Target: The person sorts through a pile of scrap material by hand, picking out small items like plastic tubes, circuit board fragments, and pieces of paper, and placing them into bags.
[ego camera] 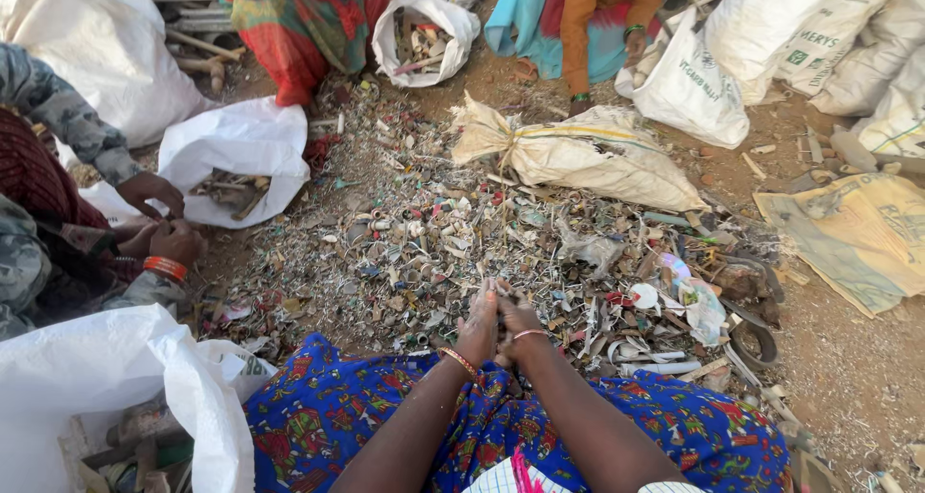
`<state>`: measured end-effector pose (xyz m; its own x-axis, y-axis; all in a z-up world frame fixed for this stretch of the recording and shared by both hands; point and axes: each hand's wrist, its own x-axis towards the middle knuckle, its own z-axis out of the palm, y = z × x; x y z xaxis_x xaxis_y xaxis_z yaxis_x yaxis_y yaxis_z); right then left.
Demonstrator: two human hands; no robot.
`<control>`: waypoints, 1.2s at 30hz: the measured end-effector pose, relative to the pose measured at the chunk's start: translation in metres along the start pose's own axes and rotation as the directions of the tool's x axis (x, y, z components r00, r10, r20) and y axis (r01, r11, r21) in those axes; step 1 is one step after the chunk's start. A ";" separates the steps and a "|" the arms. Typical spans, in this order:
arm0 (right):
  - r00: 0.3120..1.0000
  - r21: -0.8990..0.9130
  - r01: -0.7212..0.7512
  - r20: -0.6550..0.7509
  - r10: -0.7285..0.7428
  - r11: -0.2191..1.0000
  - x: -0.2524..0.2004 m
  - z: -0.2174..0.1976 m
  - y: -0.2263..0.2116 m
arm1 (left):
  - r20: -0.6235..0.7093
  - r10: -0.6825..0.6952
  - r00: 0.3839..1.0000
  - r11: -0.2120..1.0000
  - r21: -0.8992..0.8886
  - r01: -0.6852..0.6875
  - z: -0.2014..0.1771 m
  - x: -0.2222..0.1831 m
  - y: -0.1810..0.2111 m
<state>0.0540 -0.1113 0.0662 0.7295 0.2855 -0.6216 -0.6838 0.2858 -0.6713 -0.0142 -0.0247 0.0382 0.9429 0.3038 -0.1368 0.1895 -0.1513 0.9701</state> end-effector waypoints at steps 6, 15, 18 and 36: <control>0.971 0.310 0.172 0.107 -0.214 0.935 0.002 -0.102 -0.123 | -0.141 0.316 0.938 0.947 0.100 -0.305 0.013 -0.023 0.051; 0.553 0.069 0.785 -0.528 -0.645 0.616 -0.234 -0.356 -0.272 | -0.004 0.184 0.983 0.829 -0.537 -0.157 0.037 -0.022 0.027; 0.421 -0.049 0.833 -0.590 -0.690 0.550 -0.315 -0.434 -0.256 | 0.068 -0.052 0.996 0.905 -0.418 0.076 0.042 -0.035 0.033; 0.658 -0.658 -0.752 -0.747 -0.093 -0.042 -0.390 -0.604 -0.031 | 0.228 0.065 0.971 0.927 -0.374 0.025 0.072 -0.056 0.076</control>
<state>-0.2007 -0.7843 0.0856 0.5545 -0.5218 -0.6482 -0.5107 -0.8284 0.2300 -0.0324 -0.1209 0.1056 0.9908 0.0708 -0.1152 0.0972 0.2189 0.9709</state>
